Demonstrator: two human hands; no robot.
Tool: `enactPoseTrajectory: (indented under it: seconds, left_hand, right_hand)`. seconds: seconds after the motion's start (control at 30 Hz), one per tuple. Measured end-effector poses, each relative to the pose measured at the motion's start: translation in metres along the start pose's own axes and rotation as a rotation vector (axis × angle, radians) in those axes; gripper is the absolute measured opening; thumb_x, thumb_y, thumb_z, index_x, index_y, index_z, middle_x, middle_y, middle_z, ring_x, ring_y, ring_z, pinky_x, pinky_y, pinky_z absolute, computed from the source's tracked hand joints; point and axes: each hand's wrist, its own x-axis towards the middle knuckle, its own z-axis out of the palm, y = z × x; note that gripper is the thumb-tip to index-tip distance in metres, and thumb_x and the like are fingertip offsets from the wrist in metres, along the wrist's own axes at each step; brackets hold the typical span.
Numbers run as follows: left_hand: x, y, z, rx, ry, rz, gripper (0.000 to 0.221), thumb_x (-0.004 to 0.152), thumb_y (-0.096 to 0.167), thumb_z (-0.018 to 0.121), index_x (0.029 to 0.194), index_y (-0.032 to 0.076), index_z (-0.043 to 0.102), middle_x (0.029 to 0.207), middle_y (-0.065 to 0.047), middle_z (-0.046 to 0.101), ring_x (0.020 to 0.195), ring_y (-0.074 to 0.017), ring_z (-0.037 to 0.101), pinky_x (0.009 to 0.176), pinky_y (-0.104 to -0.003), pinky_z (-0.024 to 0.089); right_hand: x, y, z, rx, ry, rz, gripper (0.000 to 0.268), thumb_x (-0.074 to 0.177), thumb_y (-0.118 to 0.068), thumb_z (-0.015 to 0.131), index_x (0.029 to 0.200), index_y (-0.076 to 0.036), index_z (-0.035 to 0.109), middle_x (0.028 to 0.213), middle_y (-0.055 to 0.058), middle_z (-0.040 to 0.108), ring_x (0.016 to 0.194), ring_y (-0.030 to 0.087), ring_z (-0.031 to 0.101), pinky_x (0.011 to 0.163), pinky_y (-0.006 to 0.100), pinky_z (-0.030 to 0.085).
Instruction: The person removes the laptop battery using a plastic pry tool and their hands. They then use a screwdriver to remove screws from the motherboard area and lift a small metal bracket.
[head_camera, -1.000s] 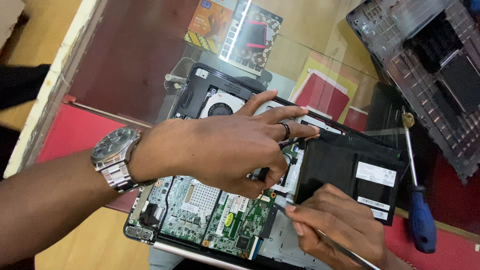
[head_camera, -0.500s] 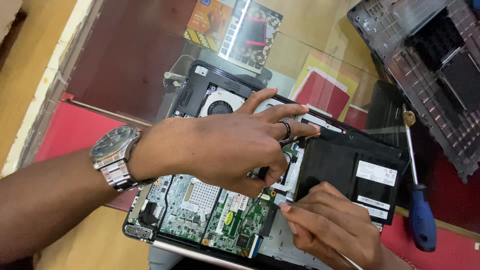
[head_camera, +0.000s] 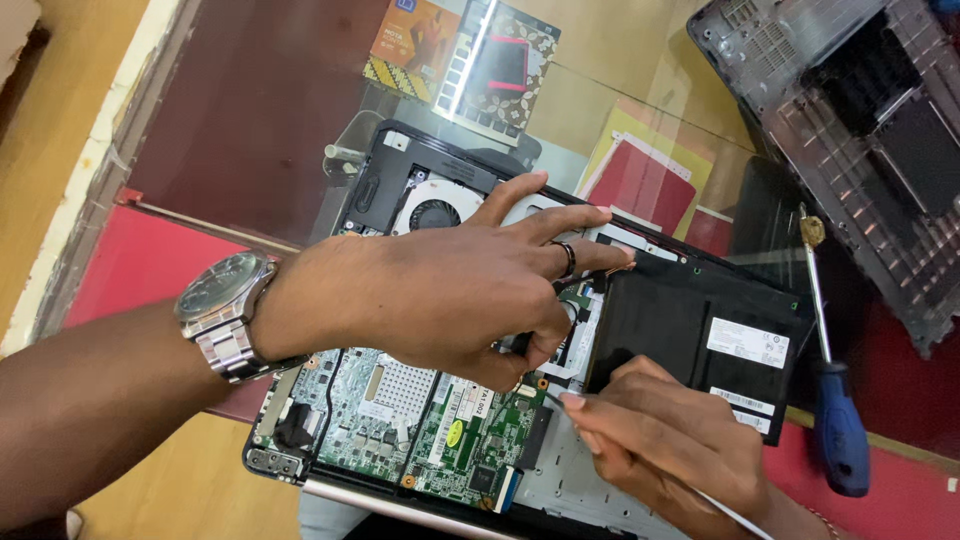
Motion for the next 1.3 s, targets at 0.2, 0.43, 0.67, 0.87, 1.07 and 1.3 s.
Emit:
enactPoseTrajectory:
  seconds: [0.2,0.43,0.67,0.87,1.07,1.3]
  left_hand:
    - [0.0,0.0,0.001,0.002,-0.028,-0.033,0.016,0.068,0.027,0.086,0.064,0.027,0.07,0.163,-0.018,0.031,0.153,-0.0473,0.011,0.109,-0.08,0.001]
    - [0.0,-0.002,0.003,0.024,0.013,-0.007,0.014,0.072,0.023,0.076,0.062,0.027,0.067,0.161,-0.017,0.034,0.153,-0.0462,0.012,0.11,-0.077,0.003]
    - [0.0,0.0,0.001,0.004,-0.008,-0.016,0.017,0.075,0.022,0.074,0.061,0.027,0.068,0.162,-0.018,0.031,0.153,-0.0455,0.008,0.112,-0.077,-0.002]
    - [0.0,-0.001,0.001,-0.024,-0.02,-0.021,0.016,0.07,0.025,0.084,0.065,0.027,0.07,0.163,-0.018,0.028,0.153,-0.0472,0.006,0.109,-0.081,-0.003]
    - [0.001,0.0,0.001,-0.023,-0.025,-0.026,0.016,0.071,0.025,0.083,0.064,0.025,0.069,0.163,-0.019,0.029,0.153,-0.0458,0.006,0.109,-0.08,-0.002]
    - [0.0,-0.001,-0.001,-0.053,-0.009,0.004,0.018,0.079,0.019,0.074,0.063,0.025,0.067,0.162,-0.019,0.029,0.153,-0.0448,0.005,0.11,-0.081,-0.007]
  right_hand:
    - [0.001,0.001,0.0,0.02,-0.004,-0.013,0.022,0.093,-0.004,0.065,0.113,0.002,0.07,0.079,0.008,0.065,0.065,0.019,0.067,0.068,0.035,0.054]
    - [0.007,0.0,-0.001,-0.026,-0.023,-0.03,0.022,0.087,0.003,0.073,0.109,0.002,0.071,0.084,0.01,0.07,0.068,0.018,0.069,0.066,0.034,0.054]
    - [0.007,0.0,0.001,-0.09,-0.008,-0.052,0.024,0.085,0.003,0.076,0.109,0.001,0.072,0.084,0.01,0.071,0.067,0.016,0.066,0.061,0.034,0.05]
    - [0.004,0.001,0.0,-0.076,-0.072,-0.121,0.025,0.089,0.004,0.071,0.114,0.005,0.066,0.09,0.014,0.071,0.068,0.022,0.065,0.065,0.036,0.051]
    - [-0.007,0.002,0.002,-0.138,-0.073,-0.087,0.031,0.091,-0.003,0.071,0.121,0.002,0.066,0.103,0.018,0.076,0.075,0.025,0.071,0.066,0.042,0.052]
    - [-0.017,0.001,0.002,-0.17,-0.093,-0.002,0.043,0.091,-0.006,0.074,0.133,-0.004,0.062,0.111,0.014,0.077,0.077,0.024,0.071,0.068,0.045,0.051]
